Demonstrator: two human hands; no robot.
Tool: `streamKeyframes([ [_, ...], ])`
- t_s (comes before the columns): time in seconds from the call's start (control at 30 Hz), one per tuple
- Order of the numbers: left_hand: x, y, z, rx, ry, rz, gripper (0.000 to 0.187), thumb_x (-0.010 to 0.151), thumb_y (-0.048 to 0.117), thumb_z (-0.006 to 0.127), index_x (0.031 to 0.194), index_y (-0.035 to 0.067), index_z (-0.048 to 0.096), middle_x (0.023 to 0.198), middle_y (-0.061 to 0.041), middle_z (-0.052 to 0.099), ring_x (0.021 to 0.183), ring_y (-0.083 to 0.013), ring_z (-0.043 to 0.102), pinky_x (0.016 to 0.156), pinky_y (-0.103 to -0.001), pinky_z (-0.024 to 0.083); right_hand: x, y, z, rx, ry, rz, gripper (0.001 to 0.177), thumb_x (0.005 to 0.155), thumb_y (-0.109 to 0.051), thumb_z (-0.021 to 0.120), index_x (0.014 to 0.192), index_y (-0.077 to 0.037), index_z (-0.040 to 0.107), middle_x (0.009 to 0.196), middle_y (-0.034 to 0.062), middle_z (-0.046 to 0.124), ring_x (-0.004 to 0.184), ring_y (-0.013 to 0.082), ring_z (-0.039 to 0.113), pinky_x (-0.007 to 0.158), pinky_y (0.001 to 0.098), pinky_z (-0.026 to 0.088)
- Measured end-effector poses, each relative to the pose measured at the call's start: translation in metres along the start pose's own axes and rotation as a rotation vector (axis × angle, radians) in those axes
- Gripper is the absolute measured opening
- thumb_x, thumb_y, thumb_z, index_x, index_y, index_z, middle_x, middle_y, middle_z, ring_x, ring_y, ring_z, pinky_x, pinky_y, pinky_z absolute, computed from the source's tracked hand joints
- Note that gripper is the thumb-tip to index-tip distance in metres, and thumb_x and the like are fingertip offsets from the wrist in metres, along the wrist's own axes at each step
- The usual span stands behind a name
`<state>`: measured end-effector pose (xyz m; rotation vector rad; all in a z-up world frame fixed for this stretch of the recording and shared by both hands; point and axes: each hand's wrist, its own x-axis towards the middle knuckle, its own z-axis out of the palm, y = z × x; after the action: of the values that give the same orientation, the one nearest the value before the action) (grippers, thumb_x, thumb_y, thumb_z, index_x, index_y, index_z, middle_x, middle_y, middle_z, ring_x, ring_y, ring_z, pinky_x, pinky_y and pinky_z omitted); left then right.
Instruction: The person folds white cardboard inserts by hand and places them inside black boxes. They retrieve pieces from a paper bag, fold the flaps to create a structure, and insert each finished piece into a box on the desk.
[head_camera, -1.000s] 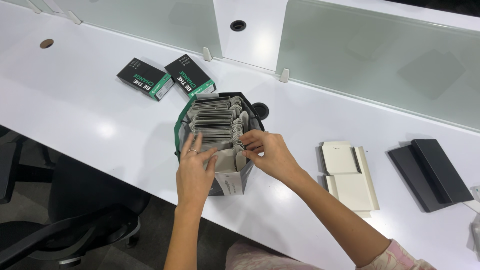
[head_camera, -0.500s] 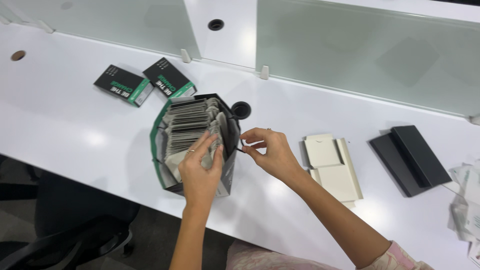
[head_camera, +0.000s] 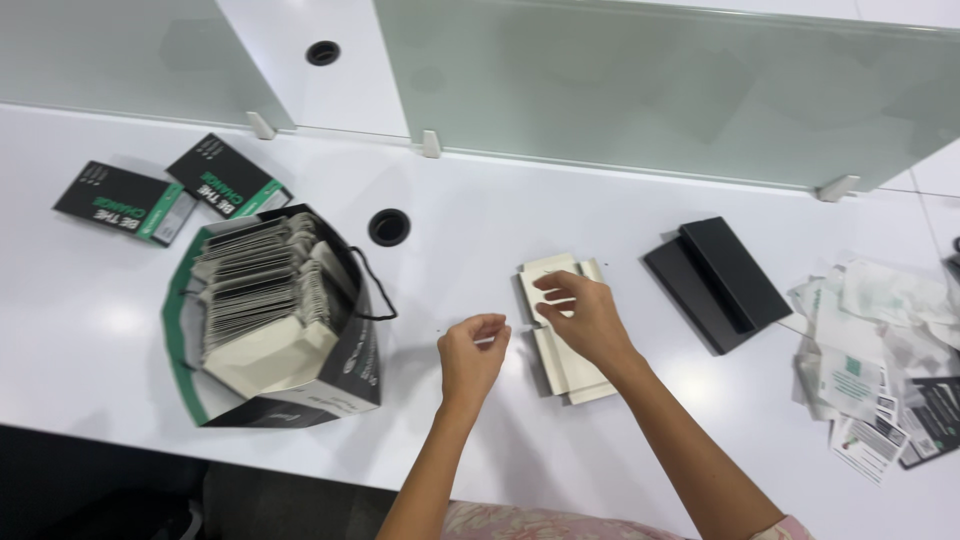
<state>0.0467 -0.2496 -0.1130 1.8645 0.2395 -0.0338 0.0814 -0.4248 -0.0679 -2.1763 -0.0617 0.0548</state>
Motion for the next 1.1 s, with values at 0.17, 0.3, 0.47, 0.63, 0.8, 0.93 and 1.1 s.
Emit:
streamKeyframes([
  [0.17,0.014,-0.042,0.047,0.059,-0.049,-0.156,0.024,0.084,0.012,0.076,0.105,0.002,0.078,0.100,-0.011,0.080,0.095,-0.0198,0.077,0.084,-0.032,0.062,-0.009,0.075,-0.024,-0.089,0.062,0.175,0.030,0.085,-0.005,0.075,0.114,-0.003,0.072,0.115,0.0125,0.075,0.104,0.0257,0.074,0.085,0.0358,0.064],
  [0.3,0.021,-0.058,0.071,0.082,-0.043,-0.226,0.026,0.081,0.013,0.077,0.104,0.002,0.077,0.096,-0.011,0.080,0.089,-0.0197,0.078,0.082,-0.032,0.063,-0.014,0.121,-0.036,-0.158,0.055,0.302,0.034,0.083,-0.009,0.078,0.116,-0.004,0.071,0.115,0.0137,0.074,0.103,0.0268,0.074,0.085,0.0379,0.063],
  [0.47,0.027,-0.065,0.094,0.218,-0.047,-0.247,0.028,0.076,0.014,0.083,0.100,0.001,0.076,0.089,-0.011,0.080,0.082,-0.0199,0.077,0.078,-0.033,0.062,-0.019,0.167,-0.035,-0.198,0.057,0.375,0.033,0.088,-0.012,0.076,0.119,-0.003,0.071,0.113,0.0171,0.074,0.097,0.0279,0.075,0.081,0.0389,0.063],
  [0.63,0.031,-0.070,0.101,0.272,-0.055,-0.247,0.032,0.068,0.009,0.089,0.096,0.001,0.076,0.087,-0.010,0.079,0.080,-0.0205,0.077,0.076,-0.033,0.062,-0.019,0.199,-0.032,-0.166,0.068,0.337,0.027,0.090,-0.011,0.071,0.114,0.000,0.074,0.105,0.0167,0.077,0.089,0.0270,0.077,0.079,0.0369,0.063],
  [0.8,0.032,-0.074,0.100,0.292,-0.036,-0.252,0.031,0.063,0.007,0.091,0.091,0.000,0.077,0.084,-0.011,0.079,0.077,-0.0199,0.077,0.074,-0.032,0.063,-0.016,0.209,-0.026,-0.166,0.037,0.318,0.029,0.085,-0.011,0.077,0.111,0.003,0.074,0.098,0.0170,0.078,0.087,0.0252,0.077,0.079,0.0351,0.063],
  [0.93,0.034,-0.075,0.099,0.290,-0.036,-0.262,0.030,0.064,0.005,0.089,0.091,-0.001,0.077,0.081,-0.012,0.079,0.074,-0.0203,0.077,0.073,-0.032,0.063,-0.015,0.203,-0.023,-0.194,0.049,0.342,0.031,0.080,-0.008,0.081,0.108,0.003,0.075,0.096,0.0171,0.078,0.084,0.0245,0.077,0.078,0.0341,0.063],
  [1.1,0.036,-0.076,0.099,0.301,-0.030,-0.266,0.029,0.063,0.003,0.088,0.090,-0.001,0.077,0.082,-0.013,0.079,0.075,-0.0209,0.077,0.074,-0.032,0.064,-0.012,0.201,-0.025,-0.200,0.063,0.385,0.026,0.079,-0.009,0.083,0.100,0.004,0.077,0.089,0.0182,0.078,0.080,0.0248,0.077,0.076,0.0343,0.064],
])
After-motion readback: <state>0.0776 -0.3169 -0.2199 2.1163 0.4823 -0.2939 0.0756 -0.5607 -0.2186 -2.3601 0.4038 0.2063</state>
